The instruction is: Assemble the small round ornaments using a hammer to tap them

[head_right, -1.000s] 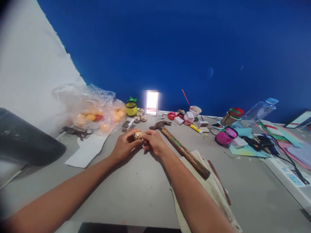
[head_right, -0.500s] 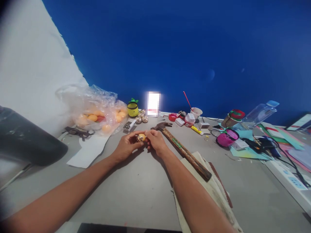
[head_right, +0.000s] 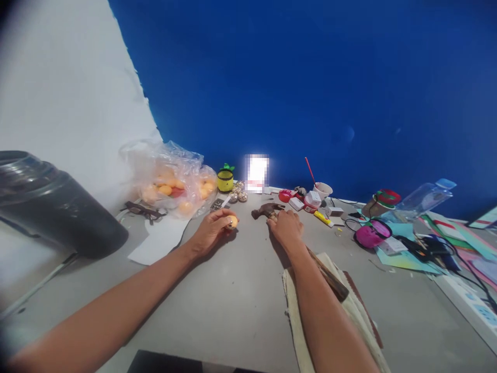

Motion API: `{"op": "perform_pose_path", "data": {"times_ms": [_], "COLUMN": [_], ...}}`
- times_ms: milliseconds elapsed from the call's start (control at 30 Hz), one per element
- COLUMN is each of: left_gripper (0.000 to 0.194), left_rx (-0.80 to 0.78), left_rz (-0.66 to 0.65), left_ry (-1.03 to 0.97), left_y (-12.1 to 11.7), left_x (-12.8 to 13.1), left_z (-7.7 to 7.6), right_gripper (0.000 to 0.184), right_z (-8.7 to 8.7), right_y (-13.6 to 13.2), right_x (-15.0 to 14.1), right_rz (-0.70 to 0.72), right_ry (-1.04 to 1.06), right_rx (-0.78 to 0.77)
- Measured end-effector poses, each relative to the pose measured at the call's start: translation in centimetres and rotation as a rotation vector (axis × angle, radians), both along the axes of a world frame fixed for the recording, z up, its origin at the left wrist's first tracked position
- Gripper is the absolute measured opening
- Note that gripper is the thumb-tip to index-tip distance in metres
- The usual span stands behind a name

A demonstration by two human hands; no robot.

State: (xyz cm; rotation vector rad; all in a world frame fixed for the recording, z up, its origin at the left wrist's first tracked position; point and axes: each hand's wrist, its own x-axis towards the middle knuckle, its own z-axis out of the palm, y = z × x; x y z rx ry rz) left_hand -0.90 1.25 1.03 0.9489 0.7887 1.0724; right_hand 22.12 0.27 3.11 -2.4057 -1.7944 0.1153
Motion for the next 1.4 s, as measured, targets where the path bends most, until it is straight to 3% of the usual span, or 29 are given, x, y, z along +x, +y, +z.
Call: {"op": "perform_pose_path", "data": {"times_ms": [167,333,467,600,733,900,1100,1233,1400], "left_gripper": [0.039,0.05,0.056,0.045,0.039,0.037,0.039,0.039,0.039], "left_rx": [-0.057,0.084,0.201,0.316,0.358,0.347,0.303,0.287,0.206], "left_rz": [0.014,0.097,0.146,0.125,0.086,0.091,0.053,0.067,0.032], "left_ry": [-0.062,0.117,0.257,0.349,0.319,0.331,0.235,0.257,0.187], "left_y": [0.7,1.2,1.3,1.1,0.9,0.7,0.6,0.6,0.2], "left_x": [-0.5,-0.7,-0.7,-0.8,-1.0,-0.9,-0.8,-0.8,-0.7], "left_z": [0.2,-0.4,-1.1,-1.0,-0.5,-0.3,-0.4,-0.2,-0.1], "right_gripper": [0.038,0.029,0.021,0.02,0.021,0.023,0.02,0.026,0.032], "right_z": [-0.7,-0.6,0.2,0.4,-0.1,0.2,0.1,0.4,0.7], "right_y": [-0.1,-0.4,-1.1,-2.0,-2.3,-2.1,-1.9,-1.9,-2.2], "right_x": [-0.2,-1.0,-2.0,-3.3,-4.1,-3.9,-3.6,-3.2,-3.6], "right_rz": [0.024,0.023,0.091,0.248,0.387,0.357,0.427,0.347,0.344], "right_ry": [-0.082,-0.146,-0.18,-0.211,-0.252,-0.232,-0.259,-0.212,-0.145], "right_rx": [-0.008,0.089,0.365,0.714,0.842,1.0,0.967,1.01,0.709]}}
